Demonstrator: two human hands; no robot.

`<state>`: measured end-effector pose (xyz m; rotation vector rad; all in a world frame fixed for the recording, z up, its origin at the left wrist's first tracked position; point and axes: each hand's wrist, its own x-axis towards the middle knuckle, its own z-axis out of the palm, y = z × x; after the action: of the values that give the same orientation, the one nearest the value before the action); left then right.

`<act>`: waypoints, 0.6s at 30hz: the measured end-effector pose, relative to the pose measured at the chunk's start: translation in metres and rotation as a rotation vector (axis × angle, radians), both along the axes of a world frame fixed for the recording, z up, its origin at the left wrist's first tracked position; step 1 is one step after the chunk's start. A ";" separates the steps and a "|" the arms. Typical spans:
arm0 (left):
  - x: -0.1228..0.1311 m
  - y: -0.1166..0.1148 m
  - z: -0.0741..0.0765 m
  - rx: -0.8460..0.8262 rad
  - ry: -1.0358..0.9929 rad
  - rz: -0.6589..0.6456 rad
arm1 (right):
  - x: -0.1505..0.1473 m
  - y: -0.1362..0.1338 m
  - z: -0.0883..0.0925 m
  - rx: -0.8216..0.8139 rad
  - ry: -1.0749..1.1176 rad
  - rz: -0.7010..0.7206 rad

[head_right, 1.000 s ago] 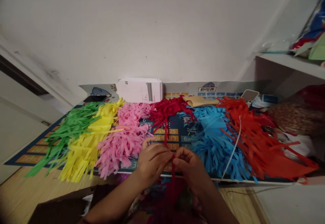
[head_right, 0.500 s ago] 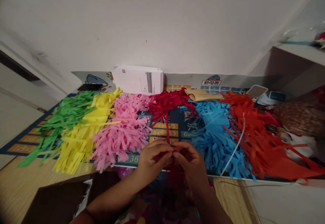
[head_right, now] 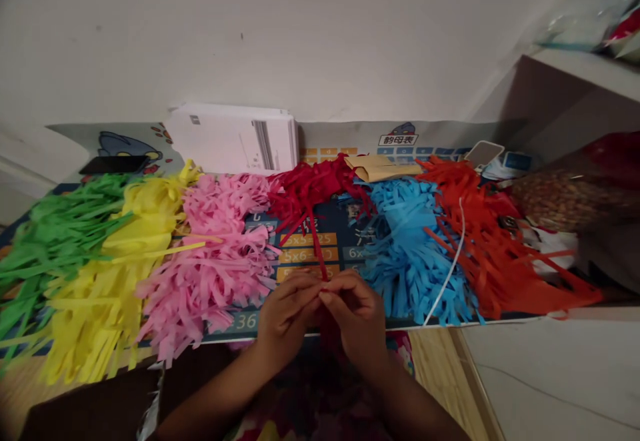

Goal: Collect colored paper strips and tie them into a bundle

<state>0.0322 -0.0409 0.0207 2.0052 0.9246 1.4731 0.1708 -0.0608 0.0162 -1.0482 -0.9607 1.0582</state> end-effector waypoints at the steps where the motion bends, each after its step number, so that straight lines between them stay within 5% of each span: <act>1: -0.002 0.002 -0.001 -0.008 -0.005 0.005 | 0.000 0.002 0.000 -0.042 0.061 0.011; 8: -0.002 0.007 -0.012 0.047 0.051 0.141 | -0.006 0.015 0.008 -0.426 0.469 0.045; 18: 0.009 0.007 -0.006 -0.006 -0.015 0.110 | -0.014 0.012 0.007 -0.365 0.446 0.005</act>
<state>0.0417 -0.0336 0.0148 1.9644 1.0467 1.5393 0.1567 -0.0486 0.0235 -1.0370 -0.4184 1.4317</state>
